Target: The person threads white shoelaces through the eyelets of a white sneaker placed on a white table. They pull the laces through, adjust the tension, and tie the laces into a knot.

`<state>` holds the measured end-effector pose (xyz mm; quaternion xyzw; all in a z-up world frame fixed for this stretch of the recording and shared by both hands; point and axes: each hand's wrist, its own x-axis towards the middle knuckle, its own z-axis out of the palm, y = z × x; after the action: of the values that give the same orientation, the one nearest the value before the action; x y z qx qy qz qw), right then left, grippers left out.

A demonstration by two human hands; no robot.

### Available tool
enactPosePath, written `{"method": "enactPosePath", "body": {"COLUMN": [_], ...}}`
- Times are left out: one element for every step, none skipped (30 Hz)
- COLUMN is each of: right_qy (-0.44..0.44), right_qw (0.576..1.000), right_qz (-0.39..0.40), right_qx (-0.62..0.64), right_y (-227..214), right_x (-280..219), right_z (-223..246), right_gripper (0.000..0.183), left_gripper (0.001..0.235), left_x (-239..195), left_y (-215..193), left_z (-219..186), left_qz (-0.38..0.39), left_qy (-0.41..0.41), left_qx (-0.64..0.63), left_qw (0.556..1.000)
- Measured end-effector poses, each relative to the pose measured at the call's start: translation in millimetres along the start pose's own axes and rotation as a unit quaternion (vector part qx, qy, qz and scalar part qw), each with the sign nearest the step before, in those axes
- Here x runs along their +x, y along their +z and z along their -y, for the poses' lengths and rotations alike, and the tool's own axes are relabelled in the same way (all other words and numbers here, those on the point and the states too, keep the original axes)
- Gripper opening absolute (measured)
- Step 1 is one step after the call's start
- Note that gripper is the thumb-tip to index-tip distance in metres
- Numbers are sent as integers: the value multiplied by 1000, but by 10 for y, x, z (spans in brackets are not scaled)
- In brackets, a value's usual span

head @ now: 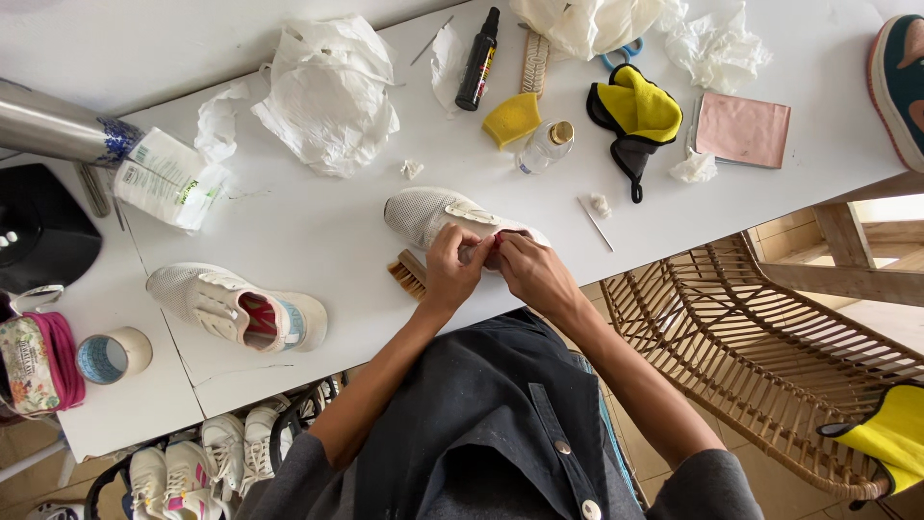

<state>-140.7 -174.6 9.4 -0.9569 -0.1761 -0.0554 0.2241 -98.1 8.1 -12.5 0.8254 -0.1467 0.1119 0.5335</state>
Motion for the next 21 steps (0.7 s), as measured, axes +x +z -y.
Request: {"method": "enactPosePath", "body": {"right_qy": [0,-4,-7,-7,21,49,50,78,105,105,115,125,125,161,196,195,222,248,249,255,261], "right_qw": [1000,1000,1000,1000,997,992,992,987,981,981,982,981,981,973,963,964,953,939,939,937,935], "right_qz": [-1,-6,-11,-12,-6,0,1,2,4,4,39,75,77,100,122,123,102,81,82,68,52], "right_qx": [0,9,18,18,67,117,117,139,161,162,144,125,126,133,137,134,179,223,223,228,233], "right_y": [98,193,283,310,339,371,482,596,717,496,280,64,-98,-261,-444,-425,-398,-370,-383,-398,-419], "right_x": [25,52,77,121,173,226,236,248,279,308,349,391,352,315,284,264,220,171,220,269,337], "right_z": [-25,-51,-85,-66,-49,-32,-69,-105,-142,-36,75,185,277,368,421,368,337,306,326,345,353], "right_gripper": [7,5,4,4,4,4,4,4,4,4,10,17,17,34,52,52,36,22,22,19,17], "left_gripper": [29,27,24,24,25,25,25,25,26,26,26,26,26,27,27,27,28,28,28,29,30], "left_x": [-31,-61,-85,-77,-64,-50,-44,-37,-18,2,28,57,46,36,49,62,43,20,9,-2,15], "left_y": [13,27,50,37,23,8,-7,-24,-47,-44,-54,-64,-63,-61,-16,-11,-23,-32,-37,-41,-42], "left_z": [47,92,136,145,159,176,205,237,278,229,184,141,159,177,191,200,203,207,214,218,226], "left_qz": [0,-2,-4,-3,-17,-30,-29,-31,-34,-34,-36,-39,-39,-42,-47,-49,-39,-30,-29,-25,-23], "left_qy": [1,3,5,7,-6,-19,-19,-14,-9,-9,2,13,11,11,11,11,16,21,20,28,38], "left_qx": [1,0,-1,-1,-5,-9,-9,-3,4,5,18,32,33,31,26,24,20,17,16,14,11], "left_qw": [1000,1000,1000,1000,1000,999,999,999,999,999,999,999,999,999,998,998,999,999,999,999,999]}}
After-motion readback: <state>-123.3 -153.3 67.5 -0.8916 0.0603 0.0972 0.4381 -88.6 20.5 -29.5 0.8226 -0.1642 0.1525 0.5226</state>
